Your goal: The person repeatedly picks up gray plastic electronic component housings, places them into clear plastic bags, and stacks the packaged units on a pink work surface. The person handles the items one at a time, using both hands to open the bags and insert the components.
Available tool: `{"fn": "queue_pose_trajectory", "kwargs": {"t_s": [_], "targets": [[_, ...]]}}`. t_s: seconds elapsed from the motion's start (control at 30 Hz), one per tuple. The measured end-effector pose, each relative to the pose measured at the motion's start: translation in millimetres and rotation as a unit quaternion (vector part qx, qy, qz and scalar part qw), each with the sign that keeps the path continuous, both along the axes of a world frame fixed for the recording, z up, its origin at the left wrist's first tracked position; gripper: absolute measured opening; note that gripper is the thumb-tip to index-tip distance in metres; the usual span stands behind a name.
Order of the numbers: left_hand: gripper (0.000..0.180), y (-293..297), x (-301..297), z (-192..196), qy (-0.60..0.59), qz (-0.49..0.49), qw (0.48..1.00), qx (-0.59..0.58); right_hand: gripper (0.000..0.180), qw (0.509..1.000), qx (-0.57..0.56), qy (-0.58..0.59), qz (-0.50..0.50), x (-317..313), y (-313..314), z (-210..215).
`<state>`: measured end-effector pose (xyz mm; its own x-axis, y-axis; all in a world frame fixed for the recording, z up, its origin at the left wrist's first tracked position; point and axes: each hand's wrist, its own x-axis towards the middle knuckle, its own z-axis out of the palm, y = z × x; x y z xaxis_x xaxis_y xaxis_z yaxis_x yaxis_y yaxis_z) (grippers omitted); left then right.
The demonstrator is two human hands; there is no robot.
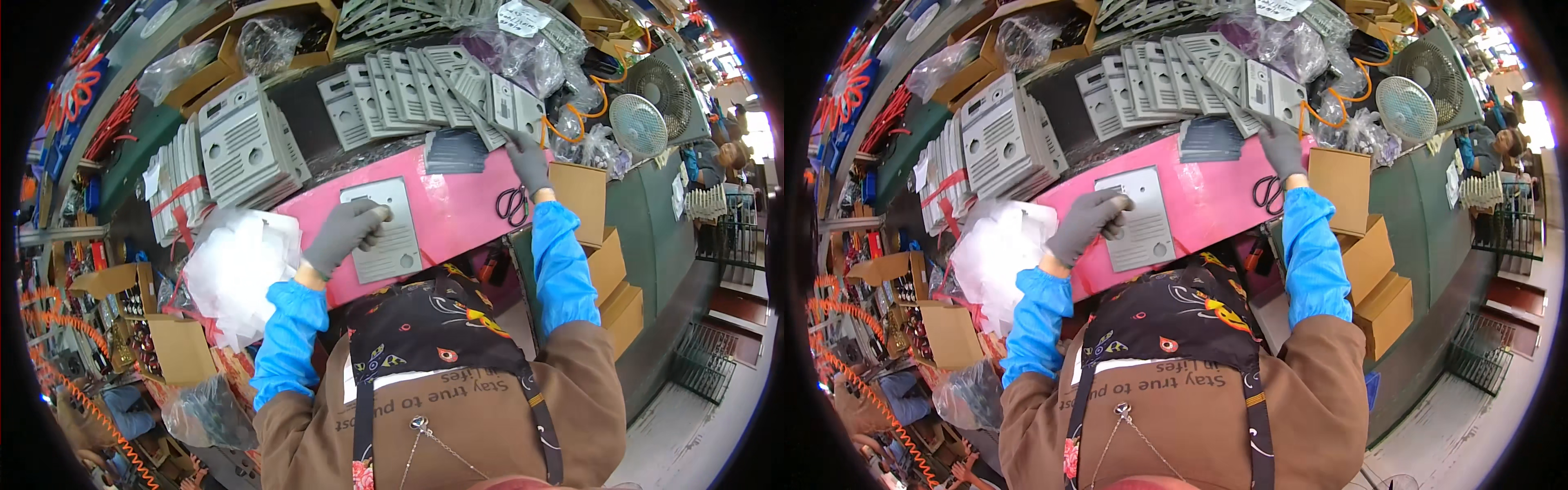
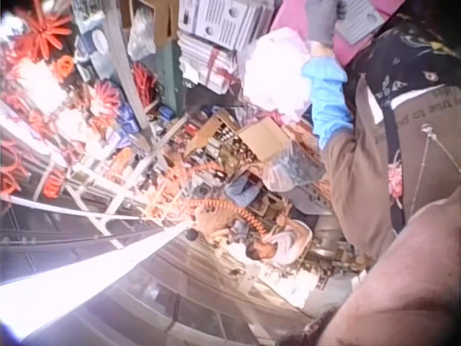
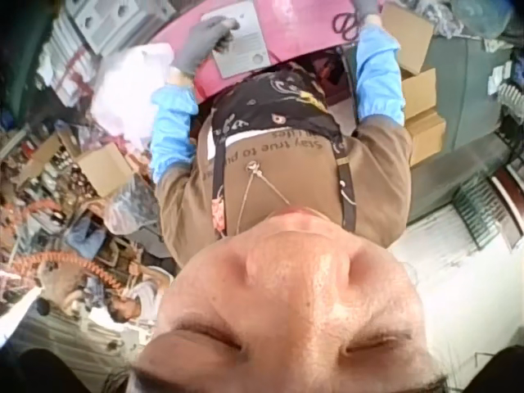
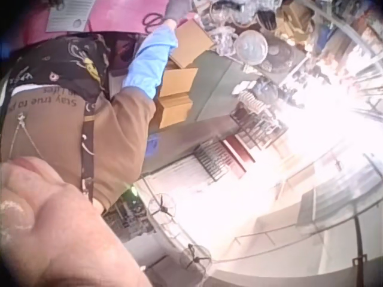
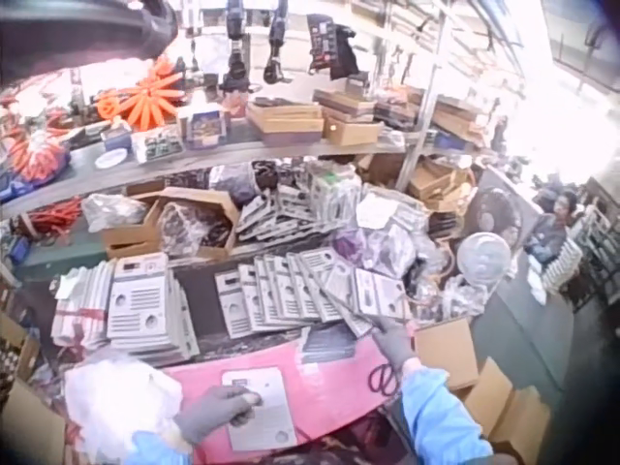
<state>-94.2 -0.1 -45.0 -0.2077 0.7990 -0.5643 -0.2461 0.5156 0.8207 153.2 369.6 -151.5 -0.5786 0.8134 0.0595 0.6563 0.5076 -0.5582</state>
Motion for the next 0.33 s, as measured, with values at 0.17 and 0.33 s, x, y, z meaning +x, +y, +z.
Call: {"fn": "queue_pose_trajectory", "kwargs": {"t_s": [0.17,0.33], "targets": [[0.044,91,32,-13,-0.011,-0.052,0.998,0.023,0.038,0.993,0.108,0.032,0.045,-24,88,33],[0.080,202,70,-52,-0.001,-0.074,0.997,0.029,0.057,0.993,-0.025,-0.101,0.046,-41,177,24]]}}
